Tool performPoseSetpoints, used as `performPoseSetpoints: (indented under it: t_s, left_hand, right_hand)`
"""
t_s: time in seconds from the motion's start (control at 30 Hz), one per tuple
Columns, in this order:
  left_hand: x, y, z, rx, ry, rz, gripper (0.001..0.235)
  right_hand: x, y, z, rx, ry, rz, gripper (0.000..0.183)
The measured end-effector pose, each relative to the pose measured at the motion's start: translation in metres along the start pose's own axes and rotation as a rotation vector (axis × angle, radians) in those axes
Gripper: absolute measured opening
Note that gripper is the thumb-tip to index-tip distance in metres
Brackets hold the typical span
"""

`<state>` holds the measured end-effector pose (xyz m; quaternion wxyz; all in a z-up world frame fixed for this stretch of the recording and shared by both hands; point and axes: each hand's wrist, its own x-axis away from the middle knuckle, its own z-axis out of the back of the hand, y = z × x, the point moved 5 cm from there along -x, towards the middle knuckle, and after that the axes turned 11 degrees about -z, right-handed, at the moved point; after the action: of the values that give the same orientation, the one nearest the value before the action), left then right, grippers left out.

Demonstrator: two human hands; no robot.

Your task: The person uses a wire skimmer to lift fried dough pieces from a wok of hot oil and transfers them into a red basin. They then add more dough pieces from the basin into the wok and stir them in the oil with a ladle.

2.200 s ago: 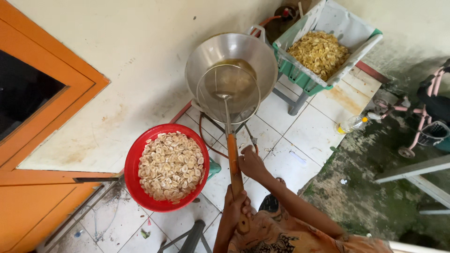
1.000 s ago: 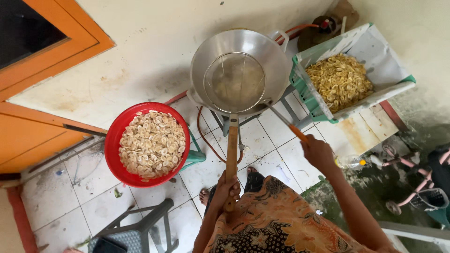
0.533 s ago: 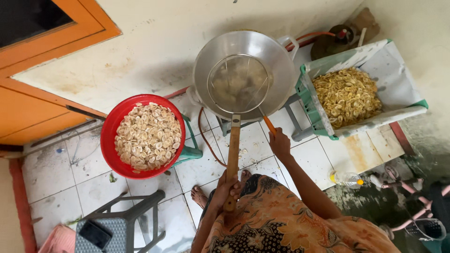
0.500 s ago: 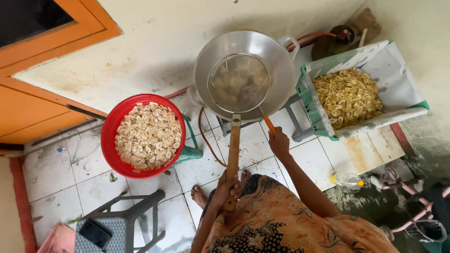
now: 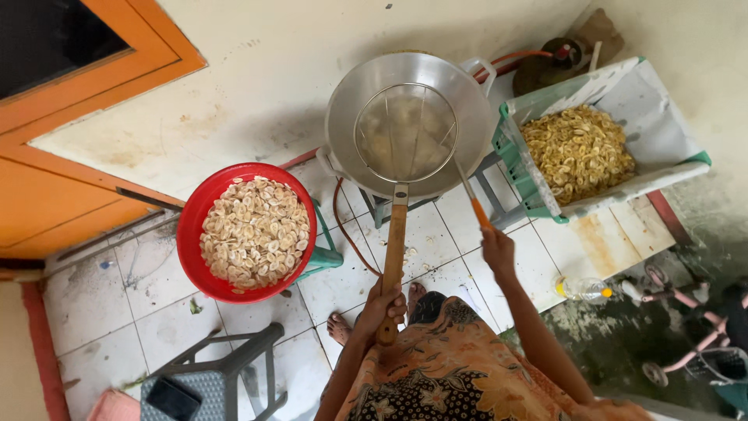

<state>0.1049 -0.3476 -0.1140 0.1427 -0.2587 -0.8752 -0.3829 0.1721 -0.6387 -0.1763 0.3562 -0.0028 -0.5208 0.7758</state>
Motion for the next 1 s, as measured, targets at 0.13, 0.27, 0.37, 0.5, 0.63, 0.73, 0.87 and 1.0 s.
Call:
performPoseSetpoints:
  t_s: [0.13, 0.27, 0.37, 0.5, 0.63, 0.73, 0.87, 1.0]
  left_hand:
    - [-0.006, -0.005, 0.032, -0.022, -0.034, 0.040, 0.027]
    - [0.001, 0.015, 0.037, -0.042, -0.078, 0.081, 0.021]
    - [0.002, 0.021, 0.045, -0.055, -0.101, 0.102, 0.019]
    - [0.003, 0.022, 0.058, -0.045, -0.098, 0.122, 0.016]
    - [0.020, 0.045, 0.041, -0.062, -0.109, 0.109, 0.016]
    - [0.032, 0.060, 0.029, -0.092, -0.098, 0.087, 0.016]
    - [0.046, 0.066, 0.029, 0.030, -0.119, 0.007, 0.031]
    - [0.063, 0.075, 0.032, 0.209, -0.214, -0.156, 0.040]
  right_hand:
    - [0.002, 0.028, 0.047, 0.335, 0.068, 0.034, 0.042]
    - [0.042, -0.016, 0.072, 0.606, 0.083, 0.162, 0.038]
    - [0.051, -0.032, 0.062, 0.686, 0.023, 0.160, 0.036]
    - [0.036, -0.016, 0.018, 0.680, -0.049, 0.090, 0.038]
    - [0.005, 0.014, -0.046, 0.674, -0.061, 0.074, 0.038]
    - [-0.003, 0.005, -0.081, 0.639, -0.071, 0.061, 0.037]
    - [-0.025, 0.000, -0.111, 0.544, -0.104, 0.006, 0.033]
    - [-0.056, -0.005, -0.128, 0.388, -0.106, 0.037, 0.041]
